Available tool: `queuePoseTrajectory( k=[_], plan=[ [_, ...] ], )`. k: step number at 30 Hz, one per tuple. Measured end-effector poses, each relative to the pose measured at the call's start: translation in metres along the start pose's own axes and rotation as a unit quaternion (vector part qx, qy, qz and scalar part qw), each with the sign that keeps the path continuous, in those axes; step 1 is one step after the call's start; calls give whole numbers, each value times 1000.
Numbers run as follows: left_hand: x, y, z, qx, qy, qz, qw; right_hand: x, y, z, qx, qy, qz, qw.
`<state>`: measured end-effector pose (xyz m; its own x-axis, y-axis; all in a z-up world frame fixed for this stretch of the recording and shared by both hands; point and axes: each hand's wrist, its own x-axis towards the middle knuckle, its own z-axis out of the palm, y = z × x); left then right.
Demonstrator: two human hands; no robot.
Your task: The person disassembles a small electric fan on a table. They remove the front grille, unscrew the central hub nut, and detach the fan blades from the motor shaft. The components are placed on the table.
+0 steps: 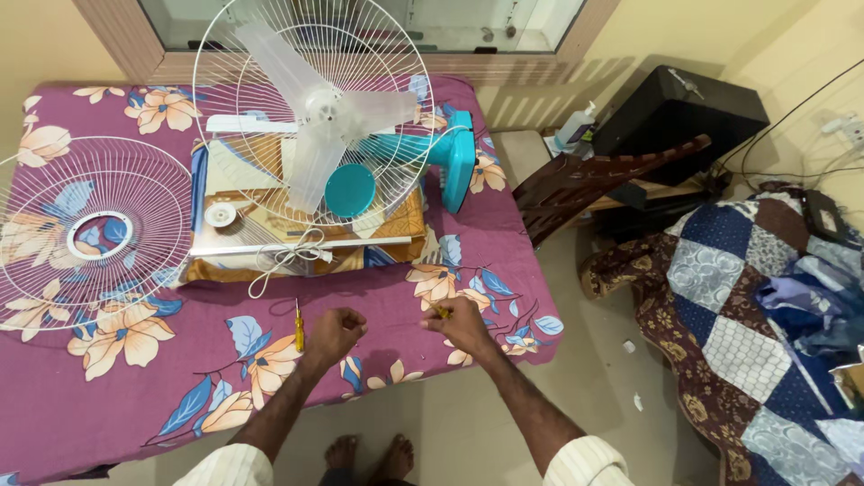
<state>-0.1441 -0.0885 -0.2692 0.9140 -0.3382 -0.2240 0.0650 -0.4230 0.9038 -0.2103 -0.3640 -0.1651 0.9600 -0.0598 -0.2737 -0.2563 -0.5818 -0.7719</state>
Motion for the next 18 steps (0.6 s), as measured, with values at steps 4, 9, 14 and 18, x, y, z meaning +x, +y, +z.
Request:
queuePoseTrajectory(
  k=[4, 9, 14, 18],
  plan=[
    [0, -13, 5, 88, 11, 4, 996, 2, 19, 23, -68, 3, -11, 998],
    [-4, -35, 15, 128, 28, 41, 991, -3, 44, 49, -166, 7, 58, 984],
    [-16, -36, 15, 147, 34, 82, 985, -18, 57, 67, -148, 31, 51, 987],
    [-20, -30, 13, 142, 45, 68, 987, -19, 62, 80, -167, 48, 47, 984]
  ],
)
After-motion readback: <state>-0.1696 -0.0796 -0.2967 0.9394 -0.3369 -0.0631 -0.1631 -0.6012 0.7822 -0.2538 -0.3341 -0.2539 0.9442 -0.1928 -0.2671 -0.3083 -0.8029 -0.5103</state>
